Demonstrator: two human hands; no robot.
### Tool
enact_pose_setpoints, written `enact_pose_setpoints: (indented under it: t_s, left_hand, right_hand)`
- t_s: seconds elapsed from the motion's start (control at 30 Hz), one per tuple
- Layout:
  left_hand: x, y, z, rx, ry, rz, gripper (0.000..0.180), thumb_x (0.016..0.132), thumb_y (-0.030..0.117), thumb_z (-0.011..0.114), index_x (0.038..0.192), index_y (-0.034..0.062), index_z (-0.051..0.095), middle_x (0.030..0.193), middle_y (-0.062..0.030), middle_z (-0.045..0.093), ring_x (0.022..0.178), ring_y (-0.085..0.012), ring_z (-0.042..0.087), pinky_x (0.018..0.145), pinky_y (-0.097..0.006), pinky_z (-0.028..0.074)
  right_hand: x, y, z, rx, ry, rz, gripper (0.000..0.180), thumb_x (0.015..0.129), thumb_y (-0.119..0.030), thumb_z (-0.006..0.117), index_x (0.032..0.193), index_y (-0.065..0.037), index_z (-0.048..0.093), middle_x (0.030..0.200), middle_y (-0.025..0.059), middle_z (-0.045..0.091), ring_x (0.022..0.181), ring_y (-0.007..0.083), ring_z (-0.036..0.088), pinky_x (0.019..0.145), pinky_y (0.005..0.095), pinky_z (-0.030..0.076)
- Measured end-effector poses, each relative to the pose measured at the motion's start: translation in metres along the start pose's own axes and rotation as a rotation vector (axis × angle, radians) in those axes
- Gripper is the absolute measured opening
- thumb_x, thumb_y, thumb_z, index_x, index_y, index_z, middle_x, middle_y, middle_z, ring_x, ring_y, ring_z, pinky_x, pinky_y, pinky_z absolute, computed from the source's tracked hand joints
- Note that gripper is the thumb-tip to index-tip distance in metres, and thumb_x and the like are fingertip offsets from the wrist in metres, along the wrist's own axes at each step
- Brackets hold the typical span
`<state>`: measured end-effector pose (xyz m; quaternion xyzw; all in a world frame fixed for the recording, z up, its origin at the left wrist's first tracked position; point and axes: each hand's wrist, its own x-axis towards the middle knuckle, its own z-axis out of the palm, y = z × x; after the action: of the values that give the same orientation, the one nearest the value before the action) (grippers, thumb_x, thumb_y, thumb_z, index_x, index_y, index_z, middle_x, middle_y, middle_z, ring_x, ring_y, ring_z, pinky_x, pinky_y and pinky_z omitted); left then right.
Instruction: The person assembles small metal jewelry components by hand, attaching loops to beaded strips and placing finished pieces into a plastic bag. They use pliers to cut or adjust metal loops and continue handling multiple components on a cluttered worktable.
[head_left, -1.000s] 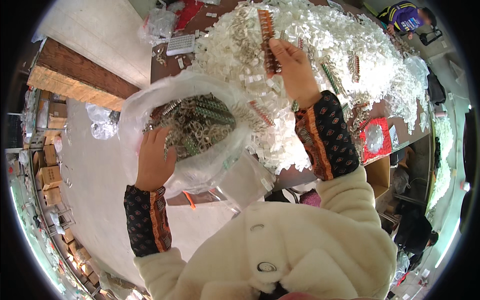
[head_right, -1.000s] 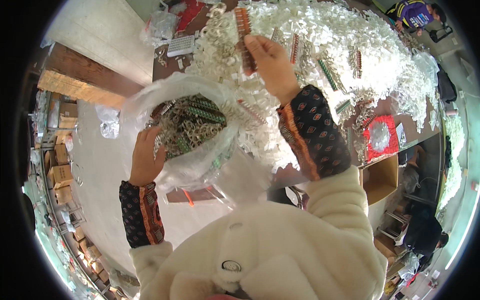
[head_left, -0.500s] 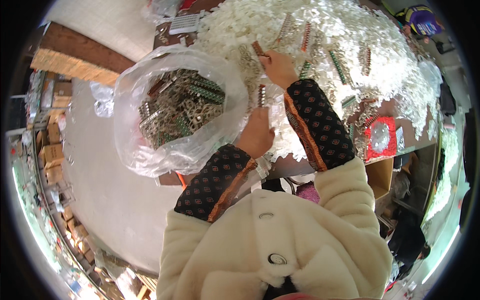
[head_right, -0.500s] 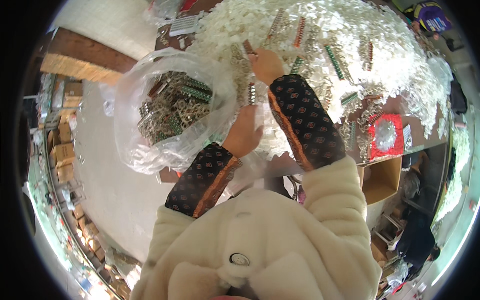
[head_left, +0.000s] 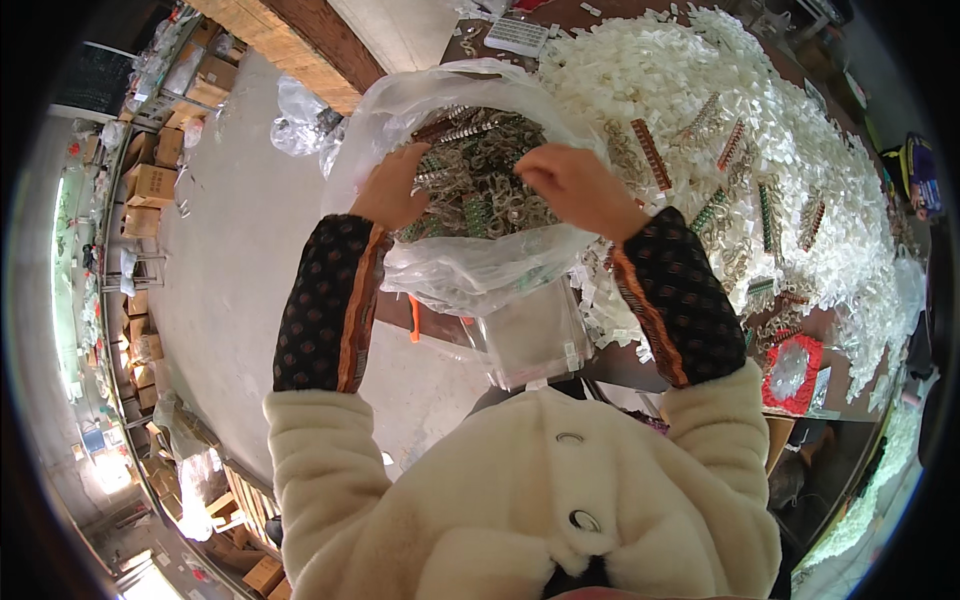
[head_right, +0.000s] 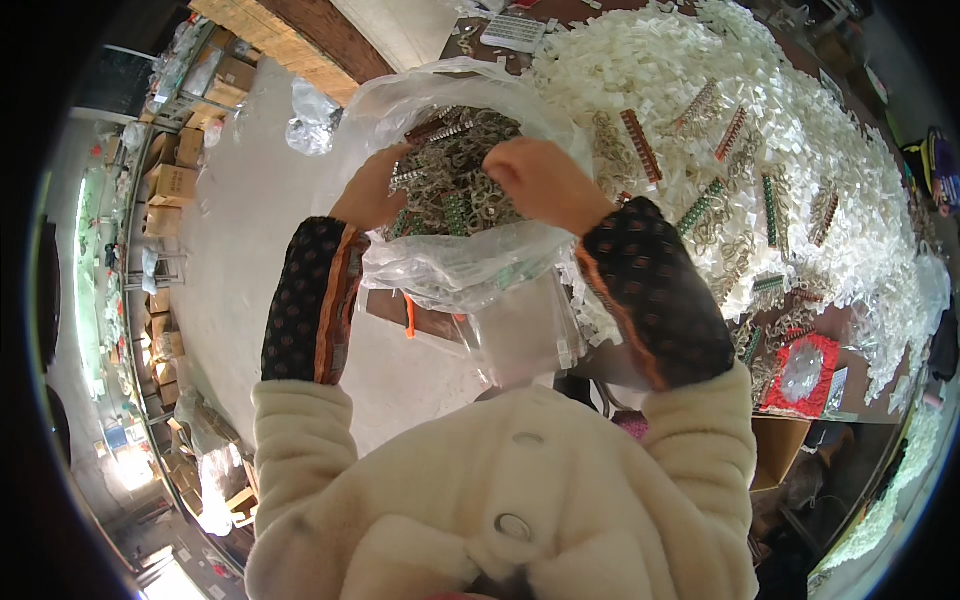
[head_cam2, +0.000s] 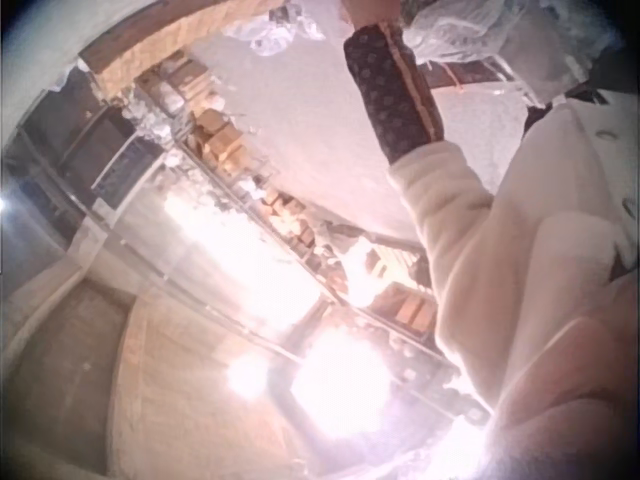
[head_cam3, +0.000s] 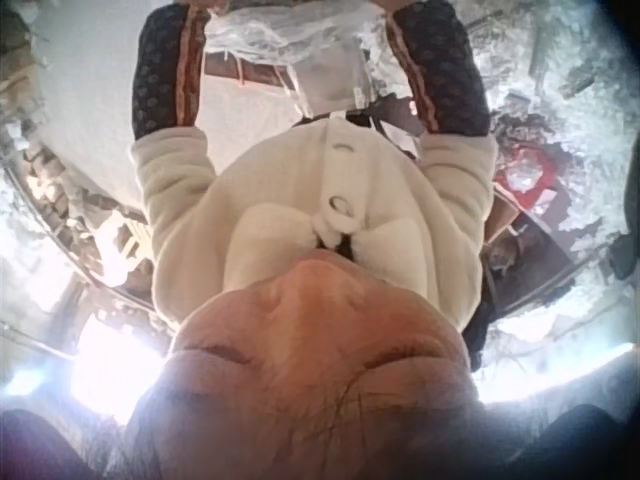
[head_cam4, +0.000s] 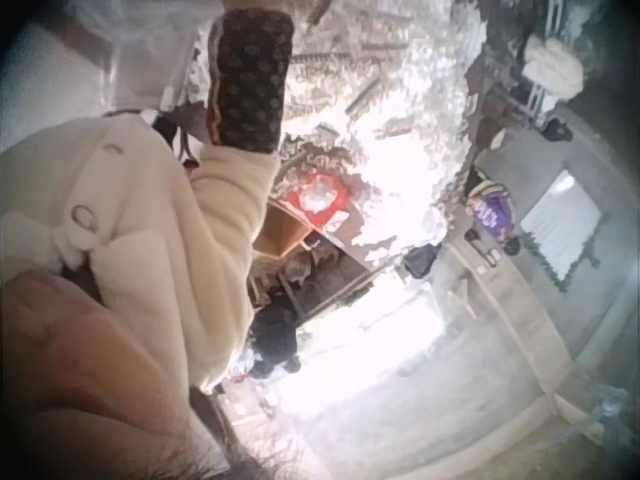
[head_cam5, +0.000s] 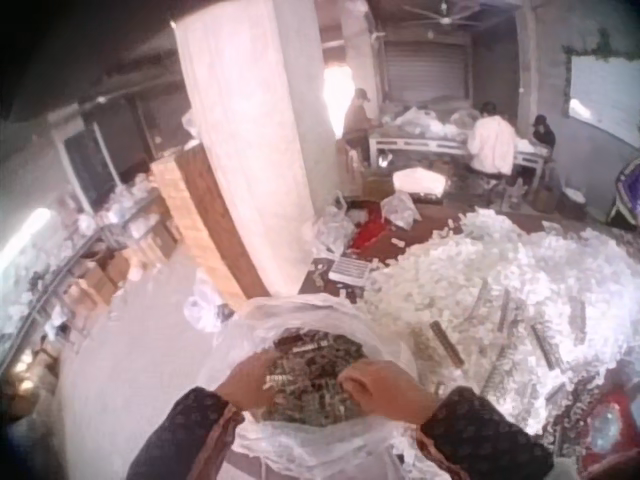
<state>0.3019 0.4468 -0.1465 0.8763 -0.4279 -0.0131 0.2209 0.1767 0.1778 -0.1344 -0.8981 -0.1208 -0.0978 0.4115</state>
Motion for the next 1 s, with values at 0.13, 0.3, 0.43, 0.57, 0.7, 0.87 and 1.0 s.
enact_pose_setpoints:
  t_s: [0.13,0.3,0.43,0.57,0.7,0.87,1.0]
  left_hand:
    - [0.006,-0.029,0.016,-0.079,-0.195,-0.086,0.046,0.075,0.005,0.061,0.121,0.0011,0.057,0.113,-0.0219,0.062,0.107,-0.0372,0.06,0.092,-0.043,0.048]
    - [-0.008,-0.035,0.014,-0.254,-0.221,-0.118,0.038,0.077,0.005,0.063,0.114,-0.0003,0.061,0.103,-0.0201,0.066,0.099,-0.0365,0.063,0.087,-0.043,0.049]
    - [-0.01,-0.034,0.01,-0.288,-0.184,0.0,0.035,0.078,0.006,0.064,0.112,-0.0008,0.061,0.1,-0.0202,0.066,0.094,-0.0376,0.063,0.082,-0.043,0.05]
    - [0.001,-0.03,-0.001,-0.115,-0.163,0.001,0.032,0.082,0.008,0.065,0.112,-0.0012,0.059,0.099,-0.0204,0.065,0.091,-0.0372,0.063,0.078,-0.041,0.05]
    - [-0.003,-0.012,-0.019,-0.429,0.025,-0.045,0.023,0.088,0.005,0.06,0.11,-0.0021,0.058,0.096,-0.0211,0.062,0.088,-0.041,0.06,0.075,-0.043,0.048]
    - [-0.012,0.018,-0.05,-0.567,0.12,-0.026,0.022,0.091,0.002,0.06,0.112,-0.0051,0.058,0.092,-0.0139,0.062,0.081,-0.0215,0.06,0.072,-0.029,0.047]
    - [-0.016,0.038,-0.067,-0.872,0.287,-0.058,0.021,0.095,0.003,0.057,0.114,-0.0038,0.061,0.09,-0.0012,0.06,0.079,-0.0088,0.051,0.07,-0.024,0.045]
  right_hand:
    - [0.019,-0.017,0.05,-0.184,-0.255,0.171,0.018,0.086,-0.026,0.063,0.089,-0.009,0.067,0.094,0.0108,0.063,0.089,0.0322,0.062,0.075,0.0422,0.051]
    - [0.024,-0.024,0.078,-0.379,-0.159,0.141,0.037,0.078,-0.038,0.073,0.093,-0.005,0.063,0.092,0.0116,0.058,0.09,0.0318,0.061,0.075,0.0428,0.05]
    - [0.023,-0.034,0.091,-0.455,-0.076,0.034,0.039,0.072,-0.034,0.077,0.093,-0.005,0.061,0.092,0.0106,0.055,0.089,0.0302,0.059,0.072,0.0424,0.049]
    - [0.011,-0.042,0.087,-0.245,-0.044,0.086,0.036,0.069,-0.028,0.079,0.092,-0.008,0.059,0.095,0.0101,0.055,0.091,0.0299,0.058,0.073,0.0406,0.048]
    - [-0.013,-0.05,0.066,-0.08,-0.061,0.023,0.031,0.075,-0.024,0.078,0.093,-0.007,0.059,0.091,0.0093,0.057,0.08,0.0298,0.058,0.066,0.0391,0.048]
    - [-0.046,-0.077,0.043,-0.04,-0.151,0.097,0.026,0.078,-0.024,0.074,0.089,-0.007,0.057,0.083,0.0079,0.056,0.079,0.0314,0.056,0.063,0.0429,0.046]
    - [-0.061,-0.101,0.017,0.116,0.16,0.191,0.025,0.079,-0.012,0.078,0.093,-0.006,0.059,0.089,0.0085,0.063,0.069,0.0192,0.063,0.062,0.0308,0.051]
